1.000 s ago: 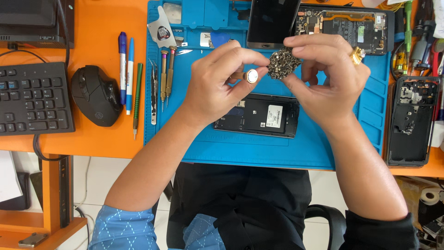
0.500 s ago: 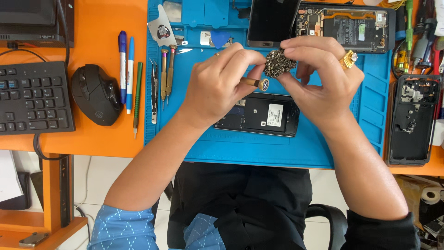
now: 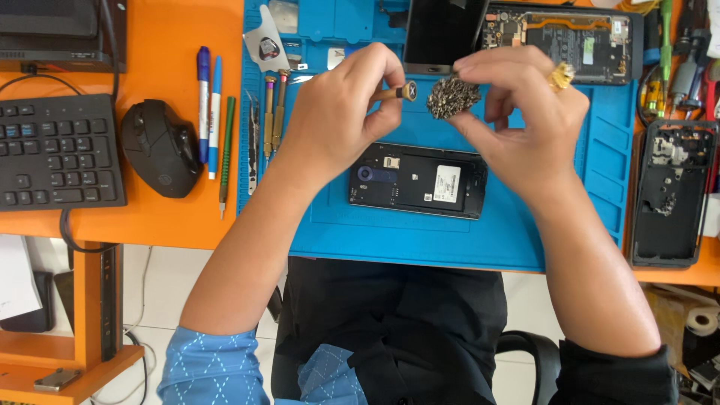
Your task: The person uses a screwdriver to remove screws from a disassembled electronic device placed on a blue mat. They then use a magnetic tool to pick up and organize the small screws from the mat.
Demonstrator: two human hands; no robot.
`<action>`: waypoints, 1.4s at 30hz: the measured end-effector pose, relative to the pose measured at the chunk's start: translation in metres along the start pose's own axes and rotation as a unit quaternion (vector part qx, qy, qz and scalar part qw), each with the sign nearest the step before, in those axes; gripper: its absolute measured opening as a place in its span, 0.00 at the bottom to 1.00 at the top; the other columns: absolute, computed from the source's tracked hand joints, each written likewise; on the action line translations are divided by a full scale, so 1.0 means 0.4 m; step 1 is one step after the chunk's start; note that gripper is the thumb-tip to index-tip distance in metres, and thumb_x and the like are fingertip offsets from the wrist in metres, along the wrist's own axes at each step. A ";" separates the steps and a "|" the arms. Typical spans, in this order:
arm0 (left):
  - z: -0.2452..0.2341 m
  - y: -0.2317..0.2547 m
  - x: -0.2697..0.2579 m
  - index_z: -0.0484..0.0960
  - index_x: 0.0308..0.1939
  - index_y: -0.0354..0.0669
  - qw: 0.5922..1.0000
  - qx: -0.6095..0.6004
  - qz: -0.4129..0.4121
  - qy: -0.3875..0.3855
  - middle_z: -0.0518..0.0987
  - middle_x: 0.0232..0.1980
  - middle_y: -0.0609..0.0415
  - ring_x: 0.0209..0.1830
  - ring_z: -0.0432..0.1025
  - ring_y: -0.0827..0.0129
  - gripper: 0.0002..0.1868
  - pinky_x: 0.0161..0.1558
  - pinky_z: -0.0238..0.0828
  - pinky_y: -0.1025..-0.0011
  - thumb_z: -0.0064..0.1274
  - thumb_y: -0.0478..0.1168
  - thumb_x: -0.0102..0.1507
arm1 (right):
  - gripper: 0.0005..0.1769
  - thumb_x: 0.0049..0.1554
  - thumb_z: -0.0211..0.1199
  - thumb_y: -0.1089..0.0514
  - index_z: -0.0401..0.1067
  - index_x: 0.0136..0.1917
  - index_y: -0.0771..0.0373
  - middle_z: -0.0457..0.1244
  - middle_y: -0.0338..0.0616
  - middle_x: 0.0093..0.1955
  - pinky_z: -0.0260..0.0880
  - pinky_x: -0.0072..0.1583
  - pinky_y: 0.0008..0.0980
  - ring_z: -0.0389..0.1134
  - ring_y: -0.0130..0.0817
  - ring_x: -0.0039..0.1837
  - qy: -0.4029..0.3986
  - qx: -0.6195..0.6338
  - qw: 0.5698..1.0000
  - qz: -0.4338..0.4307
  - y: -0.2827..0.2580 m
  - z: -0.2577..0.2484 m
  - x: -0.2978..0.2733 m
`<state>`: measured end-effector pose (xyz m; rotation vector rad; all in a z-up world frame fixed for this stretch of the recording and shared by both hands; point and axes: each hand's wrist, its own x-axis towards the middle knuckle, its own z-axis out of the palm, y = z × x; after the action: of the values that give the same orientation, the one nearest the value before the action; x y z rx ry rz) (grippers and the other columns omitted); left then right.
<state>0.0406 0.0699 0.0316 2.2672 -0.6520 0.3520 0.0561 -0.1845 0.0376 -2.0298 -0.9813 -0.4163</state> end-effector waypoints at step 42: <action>-0.043 -0.087 0.009 0.73 0.43 0.38 0.995 -0.094 -0.009 0.035 0.78 0.31 0.51 0.26 0.78 0.69 0.14 0.30 0.74 0.73 0.43 0.43 0.80 | 0.09 0.72 0.79 0.69 0.79 0.61 0.68 0.68 0.53 0.60 0.62 0.49 0.39 0.56 0.39 0.42 -0.068 -0.083 0.994 0.012 0.034 0.024 -0.010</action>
<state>0.0616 0.1020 0.0248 2.0714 -0.6033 0.3444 0.0634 -0.1835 0.0222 -2.2425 -1.0315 -0.3608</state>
